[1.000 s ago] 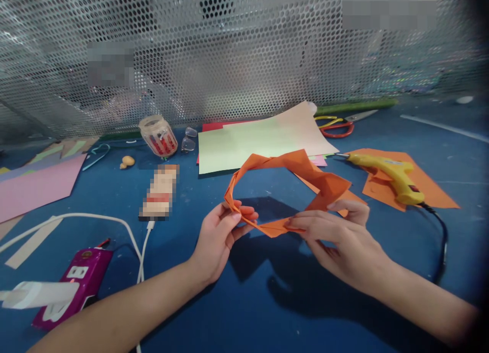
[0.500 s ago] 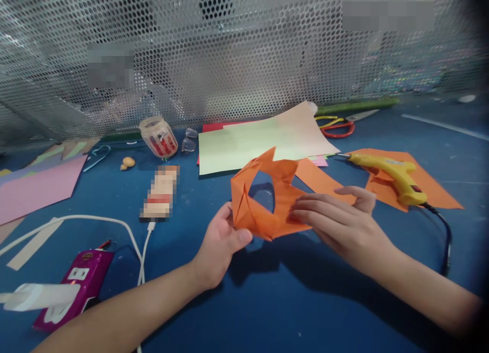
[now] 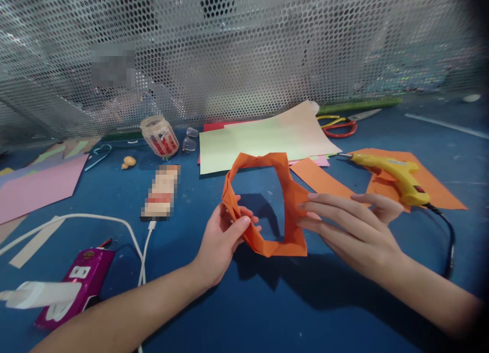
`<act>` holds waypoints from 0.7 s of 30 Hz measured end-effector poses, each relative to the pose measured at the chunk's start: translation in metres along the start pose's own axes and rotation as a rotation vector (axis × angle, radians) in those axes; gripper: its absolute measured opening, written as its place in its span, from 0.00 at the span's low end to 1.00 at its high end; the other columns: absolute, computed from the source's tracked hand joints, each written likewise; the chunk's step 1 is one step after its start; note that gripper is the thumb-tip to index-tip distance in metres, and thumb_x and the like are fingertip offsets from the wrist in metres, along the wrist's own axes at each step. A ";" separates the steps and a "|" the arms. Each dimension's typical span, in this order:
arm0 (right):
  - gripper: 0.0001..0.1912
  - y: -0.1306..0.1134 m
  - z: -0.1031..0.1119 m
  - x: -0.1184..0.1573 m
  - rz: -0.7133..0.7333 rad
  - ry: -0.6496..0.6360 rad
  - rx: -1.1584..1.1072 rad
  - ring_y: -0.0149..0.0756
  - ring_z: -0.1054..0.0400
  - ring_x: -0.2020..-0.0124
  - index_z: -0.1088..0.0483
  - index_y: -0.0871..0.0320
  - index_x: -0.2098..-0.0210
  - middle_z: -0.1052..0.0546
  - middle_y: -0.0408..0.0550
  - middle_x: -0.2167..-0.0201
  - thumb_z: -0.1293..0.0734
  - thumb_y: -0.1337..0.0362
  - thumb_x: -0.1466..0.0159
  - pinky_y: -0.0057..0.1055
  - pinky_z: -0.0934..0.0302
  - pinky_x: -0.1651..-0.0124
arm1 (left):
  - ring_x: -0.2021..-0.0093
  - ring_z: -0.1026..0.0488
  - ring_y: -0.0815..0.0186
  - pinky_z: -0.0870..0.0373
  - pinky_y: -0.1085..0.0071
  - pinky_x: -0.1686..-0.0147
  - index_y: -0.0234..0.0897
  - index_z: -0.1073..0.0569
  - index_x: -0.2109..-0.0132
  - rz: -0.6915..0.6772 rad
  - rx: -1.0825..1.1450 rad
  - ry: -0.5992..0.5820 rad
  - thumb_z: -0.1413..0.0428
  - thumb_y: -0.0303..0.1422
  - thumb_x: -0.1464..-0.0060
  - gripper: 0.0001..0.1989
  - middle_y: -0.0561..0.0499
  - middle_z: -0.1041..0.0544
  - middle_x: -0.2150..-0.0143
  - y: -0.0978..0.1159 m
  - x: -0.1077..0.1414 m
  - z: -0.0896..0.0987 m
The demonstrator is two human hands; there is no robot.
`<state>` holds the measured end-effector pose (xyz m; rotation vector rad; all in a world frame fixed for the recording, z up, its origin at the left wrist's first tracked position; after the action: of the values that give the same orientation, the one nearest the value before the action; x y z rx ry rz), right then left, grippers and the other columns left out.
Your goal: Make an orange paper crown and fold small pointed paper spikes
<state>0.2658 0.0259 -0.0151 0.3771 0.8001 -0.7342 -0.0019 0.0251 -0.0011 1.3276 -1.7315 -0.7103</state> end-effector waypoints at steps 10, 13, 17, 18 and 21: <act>0.18 0.008 0.002 -0.012 -0.040 0.069 0.143 0.44 0.14 0.50 0.22 0.39 0.51 0.11 0.41 0.48 0.24 0.74 0.25 0.45 0.32 0.49 | 0.55 0.15 0.60 0.12 0.60 0.52 0.35 0.19 0.49 0.022 -0.047 0.029 0.29 0.29 0.28 0.07 0.51 0.16 0.52 -0.007 0.000 0.008; 0.05 0.048 0.009 -0.008 -0.213 0.043 0.264 0.54 0.16 0.48 0.23 0.47 0.52 0.14 0.57 0.46 0.23 0.60 0.23 0.50 0.32 0.48 | 0.51 0.15 0.58 0.12 0.58 0.50 0.35 0.18 0.45 0.037 -0.050 0.049 0.29 0.32 0.26 0.09 0.48 0.16 0.47 -0.007 -0.002 0.010; 0.37 0.120 0.023 0.019 -0.535 -0.139 0.399 0.56 0.21 0.66 0.28 0.53 0.67 0.21 0.65 0.66 0.30 0.24 0.29 0.45 0.42 0.69 | 0.46 0.15 0.55 0.12 0.54 0.46 0.36 0.18 0.43 0.027 -0.032 0.042 0.29 0.32 0.26 0.10 0.46 0.16 0.43 -0.007 -0.002 0.009; 0.42 0.138 0.026 0.028 -0.600 -0.168 0.413 0.52 0.24 0.72 0.34 0.50 0.74 0.25 0.60 0.73 0.32 0.18 0.34 0.45 0.48 0.71 | 0.46 0.15 0.55 0.13 0.53 0.46 0.36 0.18 0.43 0.020 -0.028 0.034 0.29 0.32 0.26 0.10 0.46 0.16 0.43 -0.007 -0.002 0.009; 0.53 0.183 0.030 0.053 -0.717 -0.168 0.422 0.44 0.29 0.81 0.50 0.49 0.84 0.33 0.50 0.83 0.31 0.06 0.56 0.47 0.53 0.71 | 0.46 0.15 0.55 0.13 0.54 0.46 0.36 0.18 0.42 0.008 -0.026 -0.002 0.29 0.32 0.27 0.11 0.46 0.16 0.43 -0.008 -0.001 0.008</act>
<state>0.4375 0.1131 -0.0289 0.3985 0.6101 -1.5982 -0.0048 0.0234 -0.0116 1.3023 -1.7229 -0.7279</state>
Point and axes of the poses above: each hand's wrist, its own x-axis away from the middle knuckle, its own z-axis out of the back of the hand, y = z × x, the point moved 2 cm from there along -x, towards the middle knuckle
